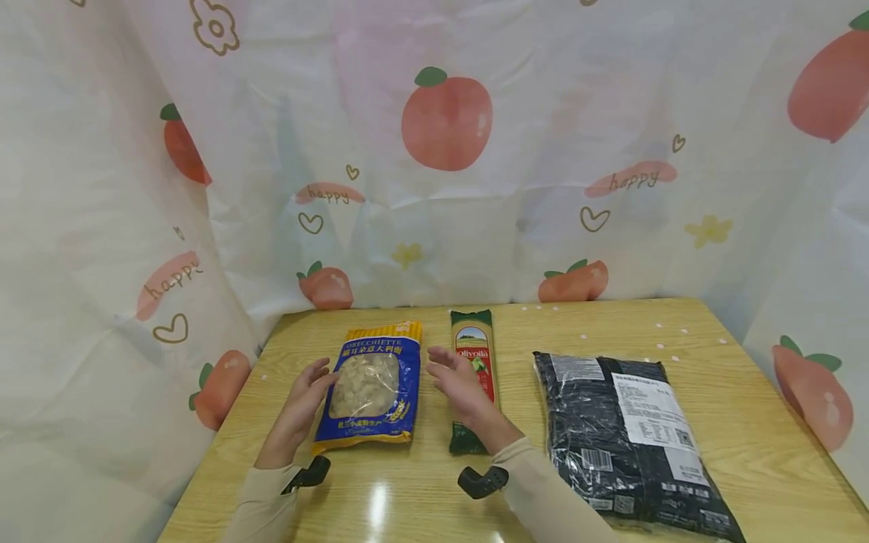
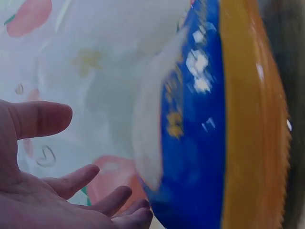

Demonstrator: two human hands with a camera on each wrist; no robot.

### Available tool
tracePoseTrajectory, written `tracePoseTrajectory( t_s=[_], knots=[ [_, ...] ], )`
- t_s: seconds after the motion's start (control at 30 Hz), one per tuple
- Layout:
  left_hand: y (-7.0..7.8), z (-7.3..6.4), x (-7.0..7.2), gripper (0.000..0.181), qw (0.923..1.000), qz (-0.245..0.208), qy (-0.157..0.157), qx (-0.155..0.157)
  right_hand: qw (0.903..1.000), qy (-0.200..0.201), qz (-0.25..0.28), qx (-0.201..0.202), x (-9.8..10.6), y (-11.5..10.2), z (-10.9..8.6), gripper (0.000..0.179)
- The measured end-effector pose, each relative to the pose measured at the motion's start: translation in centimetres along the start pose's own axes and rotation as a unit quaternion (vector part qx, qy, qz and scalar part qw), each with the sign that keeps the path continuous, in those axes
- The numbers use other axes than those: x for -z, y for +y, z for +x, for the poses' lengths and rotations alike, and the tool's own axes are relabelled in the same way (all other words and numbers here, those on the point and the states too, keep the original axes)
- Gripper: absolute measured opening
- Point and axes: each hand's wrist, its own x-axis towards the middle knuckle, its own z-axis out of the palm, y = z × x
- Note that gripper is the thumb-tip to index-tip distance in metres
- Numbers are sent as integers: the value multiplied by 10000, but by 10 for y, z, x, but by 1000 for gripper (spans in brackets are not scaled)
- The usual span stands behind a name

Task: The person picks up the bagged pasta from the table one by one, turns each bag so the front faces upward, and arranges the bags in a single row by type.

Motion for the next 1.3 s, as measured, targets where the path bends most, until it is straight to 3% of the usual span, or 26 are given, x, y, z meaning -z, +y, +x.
tracePoseTrajectory(
  t_s=[0.27,0.47,0.67,1.03,1.3],
  knots=[
    [29,-16,-19,60,9974,168,215,-664,9971,-254,-503,509,25,-34,-18,43],
    [46,-28,-36,58,9942,208,-57,-1054,9931,-250,-830,796,51,-54,-33,43],
    [57,-39,-55,52,9901,-46,-366,-1352,9914,-150,-975,857,80,-68,-51,47],
    [66,-45,-105,51,9819,-333,-1172,-1450,9811,213,-1580,1099,136,-66,-80,54],
    [70,-54,-140,52,9709,-734,-1771,-1434,9721,486,-1909,1273,173,-58,-97,50]
  ],
)
